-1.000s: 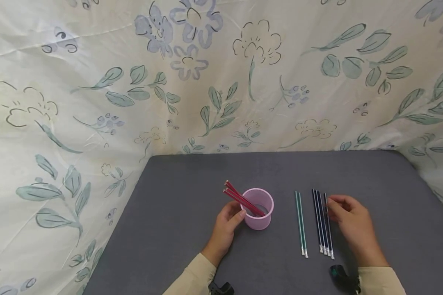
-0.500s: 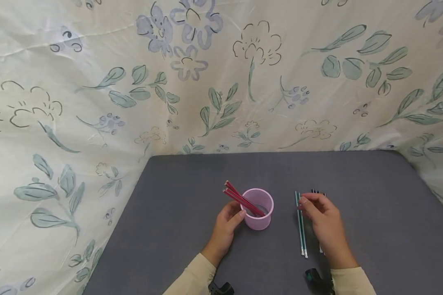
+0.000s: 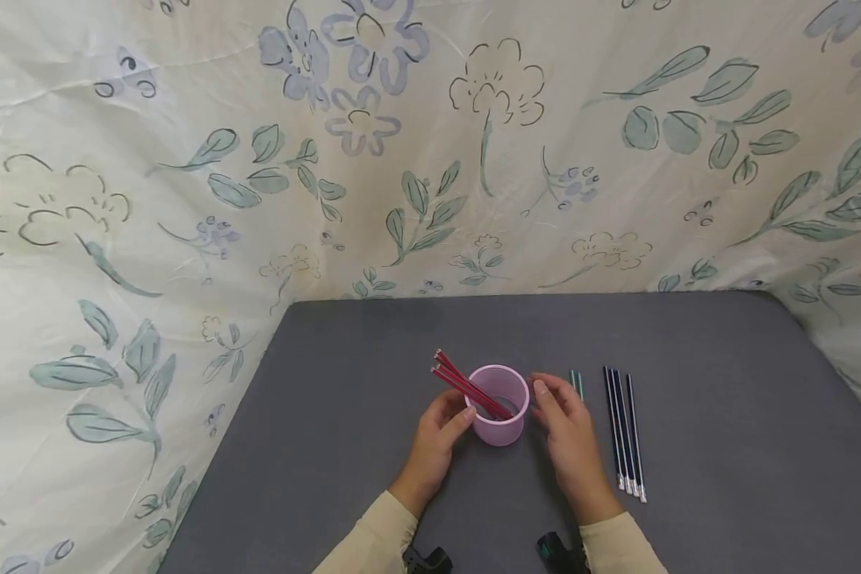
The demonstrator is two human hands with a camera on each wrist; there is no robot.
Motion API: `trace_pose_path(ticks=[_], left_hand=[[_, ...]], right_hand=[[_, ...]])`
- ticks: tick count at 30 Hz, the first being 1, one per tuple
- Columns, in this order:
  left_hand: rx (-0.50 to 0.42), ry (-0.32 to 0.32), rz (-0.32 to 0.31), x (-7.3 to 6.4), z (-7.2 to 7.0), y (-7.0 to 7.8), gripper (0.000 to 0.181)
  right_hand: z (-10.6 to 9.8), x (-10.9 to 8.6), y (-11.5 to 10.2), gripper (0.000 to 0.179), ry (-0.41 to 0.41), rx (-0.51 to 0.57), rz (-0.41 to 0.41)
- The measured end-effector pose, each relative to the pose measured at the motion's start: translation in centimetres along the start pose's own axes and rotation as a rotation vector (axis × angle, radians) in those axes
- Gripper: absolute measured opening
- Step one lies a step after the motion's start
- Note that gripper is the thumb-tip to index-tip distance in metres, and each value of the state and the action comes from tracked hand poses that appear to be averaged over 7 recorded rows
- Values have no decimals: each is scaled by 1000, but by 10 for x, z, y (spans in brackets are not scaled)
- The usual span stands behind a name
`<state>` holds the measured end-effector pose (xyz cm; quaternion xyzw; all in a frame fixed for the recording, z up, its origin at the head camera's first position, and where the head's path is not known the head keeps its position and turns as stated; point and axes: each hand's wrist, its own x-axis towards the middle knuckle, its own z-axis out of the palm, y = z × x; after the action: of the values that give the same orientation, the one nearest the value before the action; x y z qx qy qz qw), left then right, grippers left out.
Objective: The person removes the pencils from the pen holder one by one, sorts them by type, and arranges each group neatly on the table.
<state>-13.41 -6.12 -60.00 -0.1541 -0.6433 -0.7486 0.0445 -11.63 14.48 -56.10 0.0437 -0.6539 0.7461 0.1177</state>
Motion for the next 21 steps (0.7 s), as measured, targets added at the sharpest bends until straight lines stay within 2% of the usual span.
trace_pose_path(ticks=[3,9,16,21], left_hand=[[-2,1,0,0,0,-1,34],[-19,-6,7,0,0,-1,35],[-22,-5,9,-1,1,2,35],[0,31,24,-1,1,3,33]], right_hand=[[8,-5,4,51,-21,-18,7],[8,-7,15,52,-80,37,22],[5,-3,19,51,-82,22,64],[5,-3,21,50,-77,37,75]])
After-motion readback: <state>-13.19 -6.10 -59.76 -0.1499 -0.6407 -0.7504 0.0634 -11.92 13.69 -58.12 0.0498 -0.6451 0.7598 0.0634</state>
